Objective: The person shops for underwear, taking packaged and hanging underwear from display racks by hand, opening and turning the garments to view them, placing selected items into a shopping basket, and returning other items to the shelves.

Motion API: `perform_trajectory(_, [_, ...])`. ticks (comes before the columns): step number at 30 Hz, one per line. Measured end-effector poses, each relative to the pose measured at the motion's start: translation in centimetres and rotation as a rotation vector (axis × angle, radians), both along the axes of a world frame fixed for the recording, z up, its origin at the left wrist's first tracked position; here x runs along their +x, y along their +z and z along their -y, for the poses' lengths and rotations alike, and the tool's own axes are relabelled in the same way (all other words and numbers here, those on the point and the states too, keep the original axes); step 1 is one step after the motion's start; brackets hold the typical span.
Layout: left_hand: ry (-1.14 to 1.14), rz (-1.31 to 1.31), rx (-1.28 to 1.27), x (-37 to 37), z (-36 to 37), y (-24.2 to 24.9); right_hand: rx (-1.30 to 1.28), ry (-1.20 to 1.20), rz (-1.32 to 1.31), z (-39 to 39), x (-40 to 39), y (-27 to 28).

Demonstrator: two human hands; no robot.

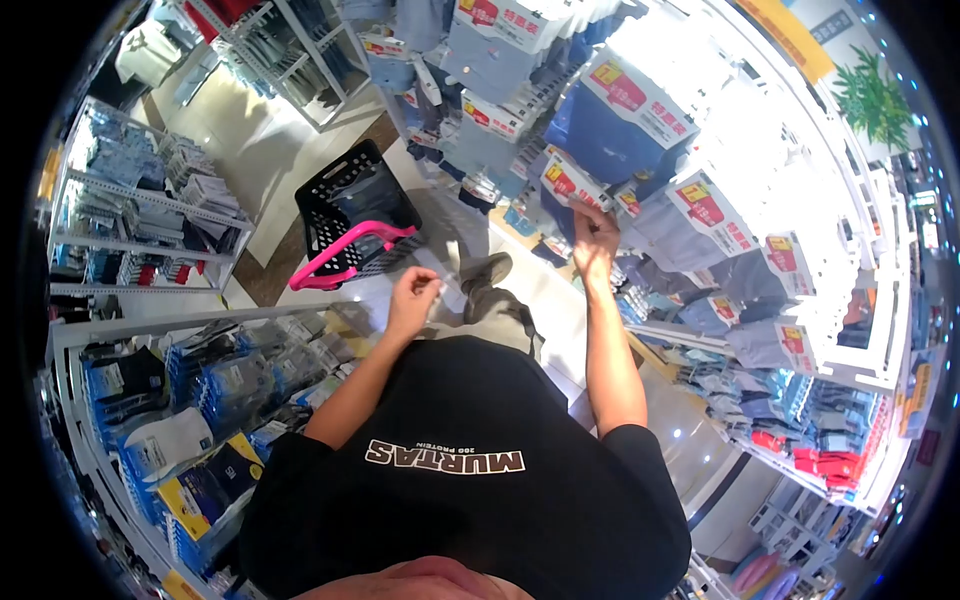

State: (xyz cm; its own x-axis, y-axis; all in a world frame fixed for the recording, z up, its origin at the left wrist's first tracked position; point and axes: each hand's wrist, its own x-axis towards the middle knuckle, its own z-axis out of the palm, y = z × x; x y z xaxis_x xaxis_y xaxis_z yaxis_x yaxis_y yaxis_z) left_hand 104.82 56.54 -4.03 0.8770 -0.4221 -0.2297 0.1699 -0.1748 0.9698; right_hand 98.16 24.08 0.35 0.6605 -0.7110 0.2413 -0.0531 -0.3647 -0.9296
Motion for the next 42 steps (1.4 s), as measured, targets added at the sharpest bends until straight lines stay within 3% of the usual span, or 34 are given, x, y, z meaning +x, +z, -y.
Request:
perform_trajectory(2, [0.089,0.312,0.129,1.6,-1.6,2.0,0.115,0.016,0.089,0.5,1.4,-0.7])
perform_trajectory(4, [0.178,0.732,0.259,3.9,-2.8,4.1,0.026,-0.002,0.005,1.1,2.1,-1.9])
perform_trajectory(8, [0.269,0.954,0.467,7.9,-4.8,6.6,-0.009,-0.020,0.014,1.4,2.7,-3.5])
perform_trajectory(10, [0.248,0.985,0.524,9.9,-5.9,5.7,-0.001,-0.056,-0.011,1.1,2.9,-3.9])
perform_trajectory(12, [0.162,0.940,0.614,11.7,-6.8,4.2,-0.398,-0.156,-0.180,-0.2,2.5,-3.3])
perform_trajectory(14, [0.018,0.809,0.731,12.4,-7.7,2.5,-0.467,-0.203,-0.233,-1.5,1.8,-5.2])
perform_trajectory(19, [-0.004,0.741,0.922,14.4,-7.3,1.8,-0.173,-0.068,-0.525,-6.2,-0.5,-5.3])
perform_trajectory(20, [-0.020,0.732,0.973,15.0,-7.4,2.0,0.071,-0.017,-0.524,-6.7,-0.1,-6.1])
perform_trajectory(22, [-0.033,0.742,0.977,16.2,-7.6,1.5,0.137,0.027,-0.375,-9.4,3.0,-3.5])
perform_trajectory(23, [-0.051,0.730,0.998,16.8,-7.7,1.5,0.018,0.023,-0.314,-9.9,4.9,-3.3])
perform_trajectory(24, [-0.069,0.722,1.020,17.6,-7.9,1.5,0.032,0.044,-0.377,-9.9,6.6,-2.8])
perform_trajectory(26, [-0.089,0.728,1.024,19.3,-8.3,1.5,0.177,-0.067,-0.216,-10.6,10.6,-1.9])
perform_trajectory(31, [-0.070,0.692,1.078,23.1,-8.1,0.9,0.025,-0.154,-0.108,-7.9,17.5,-4.0])
perform_trajectory(39, [-0.020,0.704,1.060,28.2,-7.7,1.2,0.118,-0.242,-0.033,-6.6,21.8,-3.4])
perform_trajectory(42, [-0.016,0.694,1.066,29.2,-7.6,1.3,0.318,-0.158,0.006,-6.0,21.6,-3.7])
